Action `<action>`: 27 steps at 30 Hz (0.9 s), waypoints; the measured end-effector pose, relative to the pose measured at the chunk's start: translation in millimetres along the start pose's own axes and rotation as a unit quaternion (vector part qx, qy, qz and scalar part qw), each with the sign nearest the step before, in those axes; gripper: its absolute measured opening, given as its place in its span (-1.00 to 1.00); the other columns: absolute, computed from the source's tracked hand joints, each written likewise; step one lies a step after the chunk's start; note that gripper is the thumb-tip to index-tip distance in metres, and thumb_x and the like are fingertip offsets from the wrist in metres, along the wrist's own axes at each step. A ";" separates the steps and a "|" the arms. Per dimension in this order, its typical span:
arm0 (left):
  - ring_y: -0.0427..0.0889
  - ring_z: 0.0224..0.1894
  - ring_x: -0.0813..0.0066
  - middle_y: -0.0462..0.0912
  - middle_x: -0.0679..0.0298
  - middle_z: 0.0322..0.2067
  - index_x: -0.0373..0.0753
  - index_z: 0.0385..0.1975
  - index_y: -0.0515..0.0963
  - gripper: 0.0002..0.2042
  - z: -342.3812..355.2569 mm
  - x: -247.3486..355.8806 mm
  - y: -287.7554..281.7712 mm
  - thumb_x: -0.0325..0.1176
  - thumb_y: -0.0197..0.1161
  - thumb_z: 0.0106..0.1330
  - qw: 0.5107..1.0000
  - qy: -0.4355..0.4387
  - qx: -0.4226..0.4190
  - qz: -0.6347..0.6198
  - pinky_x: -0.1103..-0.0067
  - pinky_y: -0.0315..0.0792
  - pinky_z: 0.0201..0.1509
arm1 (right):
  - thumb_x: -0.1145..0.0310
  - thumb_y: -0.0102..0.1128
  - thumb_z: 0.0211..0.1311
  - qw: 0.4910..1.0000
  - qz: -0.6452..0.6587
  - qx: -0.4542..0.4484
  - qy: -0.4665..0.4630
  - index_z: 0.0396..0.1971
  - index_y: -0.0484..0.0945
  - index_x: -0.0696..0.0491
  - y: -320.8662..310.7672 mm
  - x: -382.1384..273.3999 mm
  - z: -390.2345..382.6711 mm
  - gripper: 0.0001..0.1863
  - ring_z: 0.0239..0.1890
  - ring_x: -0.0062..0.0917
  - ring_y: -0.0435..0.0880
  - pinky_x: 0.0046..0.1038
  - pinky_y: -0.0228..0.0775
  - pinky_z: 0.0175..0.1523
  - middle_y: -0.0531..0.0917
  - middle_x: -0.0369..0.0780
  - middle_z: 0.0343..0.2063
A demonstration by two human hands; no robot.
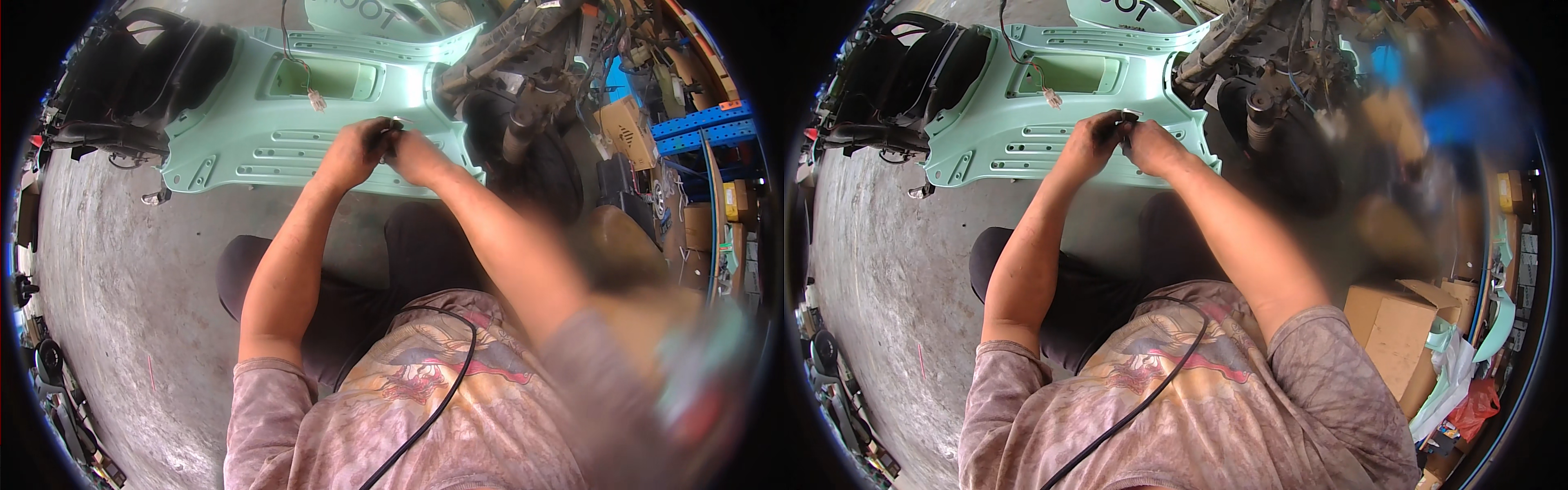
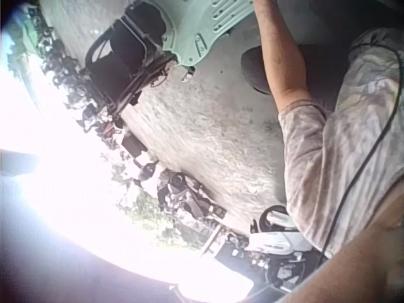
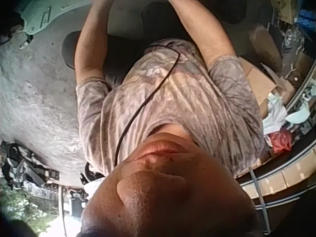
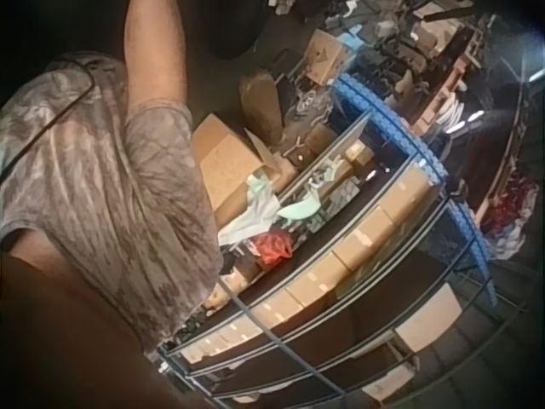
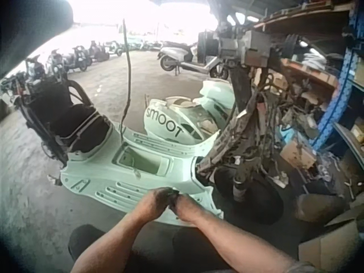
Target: The person reaches into the storage area of a scooter to handle components, then picks up a tool and uses it to fasten a screw on a plastic scooter panel. The person then returns to the storage area to handle wires and parts.
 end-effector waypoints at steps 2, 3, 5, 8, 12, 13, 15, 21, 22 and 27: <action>0.56 -0.35 0.00 0.60 -0.03 -0.38 -0.33 -0.17 0.52 -0.81 1.1 3.4 0.3 -0.43 0.10 0.27 1.000 0.016 -0.003 0.016 0.34 0.43 -0.26 | 0.32 0.02 0.27 0.999 0.018 0.032 0.007 -0.34 0.56 0.16 -4.1 -2.0 -3.9 -0.78 -0.26 -0.04 0.61 -0.14 0.47 -0.14 0.63 0.05 -0.40; 0.55 -0.33 -0.03 0.60 -0.03 -0.39 -0.33 -0.18 0.51 -0.82 1.8 3.9 -0.6 -0.43 0.10 0.28 0.999 0.023 -0.002 0.026 0.32 0.42 -0.27 | 0.32 0.02 0.27 0.998 0.027 0.048 0.010 -0.34 0.56 0.16 -6.1 -3.1 -4.8 -0.78 -0.26 -0.04 0.61 -0.14 0.47 -0.14 0.63 0.05 -0.40; 0.53 -0.32 -0.07 0.59 -0.03 -0.40 -0.33 -0.20 0.50 -0.83 2.7 5.7 -0.5 -0.42 0.08 0.29 0.998 0.037 0.000 0.050 0.28 0.40 -0.27 | 0.32 0.02 0.27 0.997 0.032 0.057 0.028 -0.33 0.56 0.17 -3.1 -0.5 -4.6 -0.78 -0.26 -0.05 0.61 -0.15 0.48 -0.13 0.63 0.06 -0.40; 0.52 -0.33 -0.08 0.58 -0.02 -0.41 -0.33 -0.25 0.49 -0.85 0.3 3.3 -0.2 -0.40 0.08 0.31 0.994 0.050 0.015 0.094 0.27 0.39 -0.27 | 0.34 0.02 0.26 1.000 0.010 -0.009 0.021 -0.28 0.54 0.19 2.8 0.1 -1.6 -0.77 -0.22 -0.07 0.62 -0.17 0.48 -0.08 0.64 0.05 -0.35; 0.52 -0.38 -0.06 0.58 0.01 -0.43 -0.35 -0.33 0.52 -0.85 0.3 2.6 -11.6 -0.38 0.14 0.30 0.988 0.035 0.066 0.132 0.33 0.41 -0.29 | 0.42 0.04 0.15 0.992 -0.083 -0.081 0.046 -0.06 0.48 0.20 -25.6 3.9 -8.6 -0.66 -0.15 -0.07 0.60 -0.19 0.42 -0.05 0.64 0.02 -0.29; 0.51 -0.38 -0.06 0.58 0.02 -0.44 -0.35 -0.35 0.52 -0.85 -0.6 0.1 -16.3 -0.37 0.15 0.30 0.987 0.019 0.082 0.141 0.33 0.41 -0.29 | 0.44 0.03 0.15 0.998 -0.067 -0.018 0.009 0.03 0.42 0.22 -53.8 -5.6 -9.3 -0.59 -0.20 -0.17 0.65 -0.28 0.48 -0.09 0.65 -0.01 -0.28; 0.50 -0.40 -0.05 0.56 0.03 -0.47 -0.34 -0.37 0.52 -0.85 -1.7 0.5 -15.2 -0.36 0.19 0.28 0.989 0.020 0.086 0.121 0.33 0.39 -0.31 | 0.37 0.07 0.20 0.992 0.110 0.000 0.056 0.00 0.43 0.22 -100.1 -19.5 -16.2 -0.62 -0.31 -0.36 0.68 -0.42 0.51 -0.23 0.65 -0.01 -0.33; 0.54 -0.39 0.01 0.59 0.04 -0.43 -0.30 -0.26 0.53 -0.84 -5.1 11.2 8.7 -0.35 0.20 0.26 0.991 0.061 0.053 0.106 0.31 0.40 -0.29 | 0.17 0.08 0.28 0.991 -0.113 -0.053 -0.038 -0.20 0.58 0.17 -112.8 -54.5 -26.1 -0.66 -0.25 -0.18 0.63 -0.27 0.42 -0.06 0.65 -0.01 -0.32; 0.55 -0.40 0.03 0.59 0.04 -0.43 -0.29 -0.24 0.53 -0.83 -3.0 13.5 12.8 -0.35 0.21 0.26 0.991 0.058 0.037 0.118 0.32 0.41 -0.29 | 0.17 0.08 0.28 0.993 -0.101 -0.062 -0.028 -0.20 0.58 0.16 -111.2 -45.9 -27.1 -0.66 -0.23 -0.18 0.62 -0.27 0.41 -0.05 0.64 -0.02 -0.30; 0.61 -0.30 0.10 0.62 0.00 -0.38 -0.27 -0.15 0.53 -0.80 -8.8 -29.7 27.2 -0.37 0.17 0.27 0.995 -0.084 -0.059 0.008 0.35 0.44 -0.21 | 0.24 0.05 0.31 0.991 -0.071 -0.111 0.001 -0.17 0.57 0.14 -112.4 -13.1 -25.5 -0.71 -0.13 -0.20 0.58 -0.28 0.38 -0.01 0.62 -0.03 -0.22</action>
Point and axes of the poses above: each hand's wrist, its own z-axis towards the middle knuckle, its own y-axis out of the palm, x = y × z, the point moved 10 cm from there along z, towards the middle knuckle
